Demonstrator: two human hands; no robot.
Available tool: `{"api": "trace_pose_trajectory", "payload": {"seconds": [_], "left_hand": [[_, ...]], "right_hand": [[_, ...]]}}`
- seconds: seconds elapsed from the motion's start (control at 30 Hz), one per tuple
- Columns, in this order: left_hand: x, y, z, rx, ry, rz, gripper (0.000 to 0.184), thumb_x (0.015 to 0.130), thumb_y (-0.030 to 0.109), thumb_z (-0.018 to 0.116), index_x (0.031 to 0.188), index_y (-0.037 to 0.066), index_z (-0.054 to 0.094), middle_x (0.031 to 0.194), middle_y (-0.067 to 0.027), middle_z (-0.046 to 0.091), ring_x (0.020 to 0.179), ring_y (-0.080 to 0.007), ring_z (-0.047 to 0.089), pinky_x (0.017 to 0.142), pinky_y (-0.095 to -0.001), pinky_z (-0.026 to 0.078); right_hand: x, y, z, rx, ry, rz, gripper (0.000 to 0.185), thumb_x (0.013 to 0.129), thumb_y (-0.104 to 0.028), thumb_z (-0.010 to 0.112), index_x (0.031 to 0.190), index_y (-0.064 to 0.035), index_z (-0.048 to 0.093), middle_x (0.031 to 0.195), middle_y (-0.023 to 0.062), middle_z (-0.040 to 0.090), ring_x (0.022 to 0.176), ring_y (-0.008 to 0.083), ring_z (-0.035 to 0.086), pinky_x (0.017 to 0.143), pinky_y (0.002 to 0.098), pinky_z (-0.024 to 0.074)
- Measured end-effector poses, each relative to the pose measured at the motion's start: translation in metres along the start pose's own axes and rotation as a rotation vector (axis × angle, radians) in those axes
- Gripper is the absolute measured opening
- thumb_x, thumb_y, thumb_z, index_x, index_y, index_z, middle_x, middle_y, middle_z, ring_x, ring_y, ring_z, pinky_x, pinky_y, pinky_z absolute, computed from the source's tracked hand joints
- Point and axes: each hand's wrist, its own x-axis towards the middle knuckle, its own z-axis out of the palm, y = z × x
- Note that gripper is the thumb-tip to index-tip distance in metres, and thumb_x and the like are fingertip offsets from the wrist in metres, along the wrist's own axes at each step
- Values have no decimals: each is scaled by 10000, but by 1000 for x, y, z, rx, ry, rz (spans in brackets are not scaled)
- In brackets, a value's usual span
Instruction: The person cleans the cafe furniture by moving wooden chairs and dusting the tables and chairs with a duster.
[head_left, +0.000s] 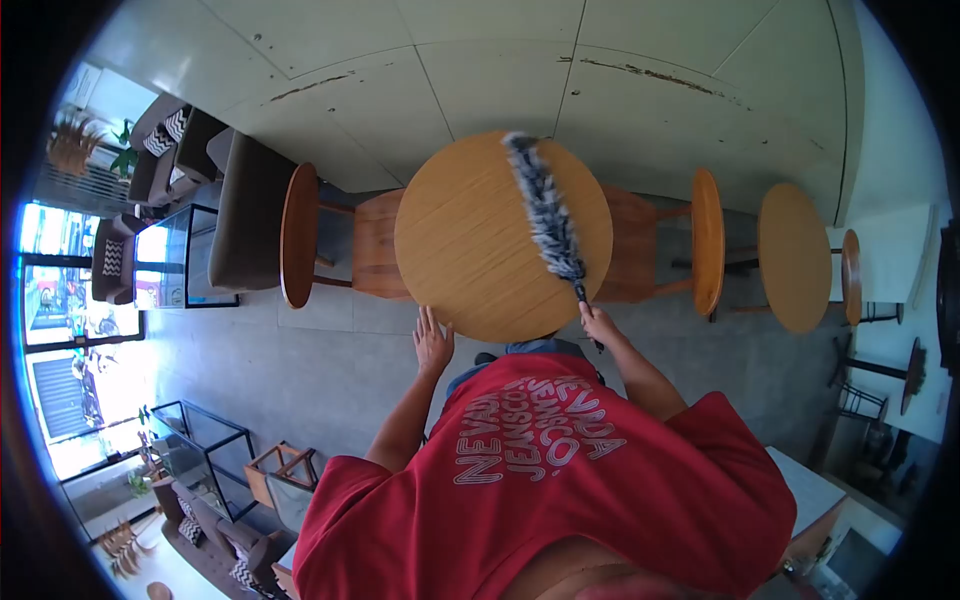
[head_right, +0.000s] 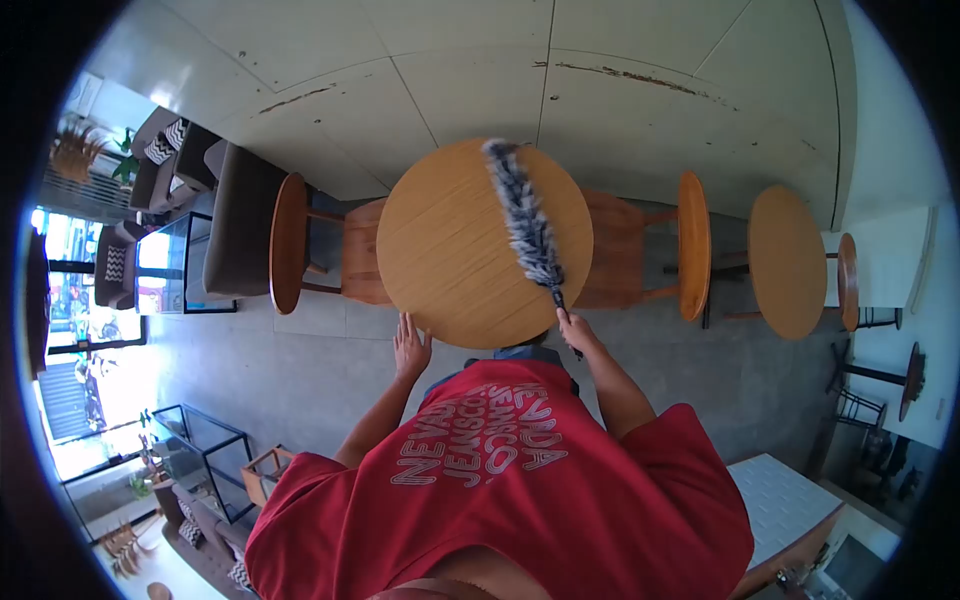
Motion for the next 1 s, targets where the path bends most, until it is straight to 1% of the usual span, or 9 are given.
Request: {"api": "trace_pose_trajectory", "payload": {"seconds": [0.03,0.1,0.2,0.4,0.53,0.73,0.87,0.93,1.0], "left_hand": [[-3,8,-1,46,77,27,720,949,399,491,1490,31,190,1559,-198,160,1378,-420,279,1101,-552,246],[-9,19,-2,32,172,47,712,949,388,498,1485,25,201,1549,-217,172,1389,-415,256,1104,-545,242],[-18,35,2,-2,308,114,700,947,373,506,1479,20,219,1537,-235,186,1405,-407,219,1109,-534,234],[-73,55,22,-104,281,160,687,928,354,534,1469,27,264,1542,-224,175,1416,-406,190,1107,-560,211],[-89,65,29,-114,346,71,686,929,353,537,1475,48,255,1546,-217,158,1419,-391,186,1099,-544,229],[-79,109,16,-84,530,-137,667,946,311,511,1484,36,229,1529,-240,182,1419,-375,192,1100,-513,175],[-49,158,4,-44,558,-156,656,948,319,502,1483,43,241,1539,-226,172,1425,-372,177,1114,-515,168],[-27,177,10,20,504,-152,658,942,326,510,1484,57,251,1545,-210,176,1427,-377,173,1115,-519,185],[-15,185,27,81,438,-149,660,936,332,519,1484,71,261,1551,-194,180,1430,-381,169,1117,-524,202]], "right_hand": [[-5,-5,2,-14,3,-5,562,970,-572,387,746,-69,499,562,20,473,461,148,479,456,306,423],[-19,-12,-1,-535,-10,-197,597,952,-568,421,865,-7,607,806,201,659,802,354,660,707,433,509],[-43,-23,-16,-846,-155,-315,589,939,-562,437,939,-8,635,978,262,645,1026,423,588,840,482,467],[-77,-46,-60,-1307,-94,-466,516,917,-542,485,894,-58,664,887,213,672,887,386,645,768,493,500],[-68,-71,-93,-1353,-96,-623,498,913,-534,505,814,-75,671,783,185,672,795,382,648,711,502,498],[-23,-145,-105,-1257,-197,-715,538,894,-555,529,752,-56,672,772,196,666,799,378,648,714,474,509],[47,-197,-102,-806,-110,-666,496,929,-467,526,804,2,631,739,213,631,715,404,613,651,490,471],[94,-217,-96,-848,31,-752,459,952,-424,493,849,4,620,821,232,639,759,411,617,670,492,471],[124,-254,-90,-899,35,-624,467,965,-428,452,917,2,627,910,240,653,883,431,621,751,509,488]]}}
